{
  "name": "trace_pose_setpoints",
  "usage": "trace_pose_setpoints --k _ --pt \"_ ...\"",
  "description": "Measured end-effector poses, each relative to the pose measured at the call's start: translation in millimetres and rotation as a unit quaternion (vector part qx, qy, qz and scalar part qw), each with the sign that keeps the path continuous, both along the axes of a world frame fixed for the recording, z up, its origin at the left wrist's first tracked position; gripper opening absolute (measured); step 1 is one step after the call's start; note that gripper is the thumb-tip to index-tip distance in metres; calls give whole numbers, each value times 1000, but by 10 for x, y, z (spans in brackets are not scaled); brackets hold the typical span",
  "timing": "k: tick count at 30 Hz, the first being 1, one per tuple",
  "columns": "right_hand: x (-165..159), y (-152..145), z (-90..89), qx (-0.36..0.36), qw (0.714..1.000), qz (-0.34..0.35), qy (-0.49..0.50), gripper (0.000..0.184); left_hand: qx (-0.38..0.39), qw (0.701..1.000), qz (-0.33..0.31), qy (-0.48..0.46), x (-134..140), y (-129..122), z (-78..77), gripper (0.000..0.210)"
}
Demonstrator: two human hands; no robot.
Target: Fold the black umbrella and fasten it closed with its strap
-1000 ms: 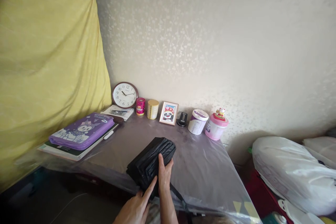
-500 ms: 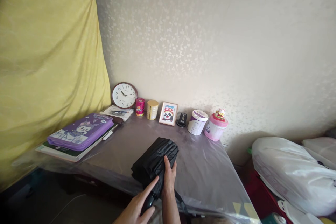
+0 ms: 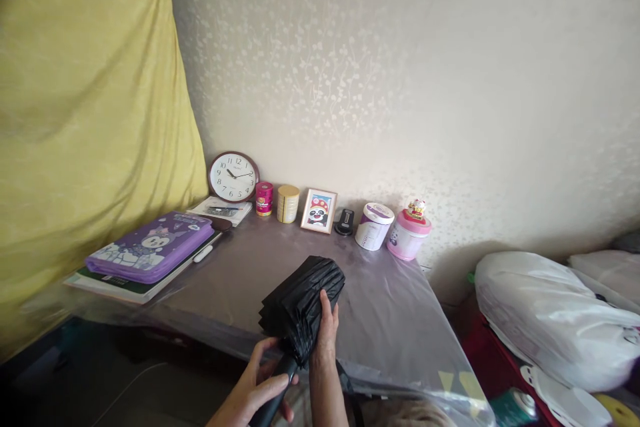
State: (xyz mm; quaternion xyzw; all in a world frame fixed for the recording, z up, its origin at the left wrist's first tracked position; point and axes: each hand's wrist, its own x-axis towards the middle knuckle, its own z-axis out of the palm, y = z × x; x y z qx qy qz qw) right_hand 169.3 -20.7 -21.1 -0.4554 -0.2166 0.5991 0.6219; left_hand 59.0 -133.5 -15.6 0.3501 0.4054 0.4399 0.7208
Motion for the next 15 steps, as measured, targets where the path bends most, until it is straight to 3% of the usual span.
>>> trace_pose_setpoints --k 6,11,15 --pt "-10 -19 -33 16 1000 22 -5 61 36 994 -78 65 36 23 -55 61" --pt "5 -41 32 -2 997 21 -77 64 25 980 -66 185 100 15 -176 70" --pt "12 -50 50 37 990 27 -136 67 26 969 -38 243 134 -8 -306 77"
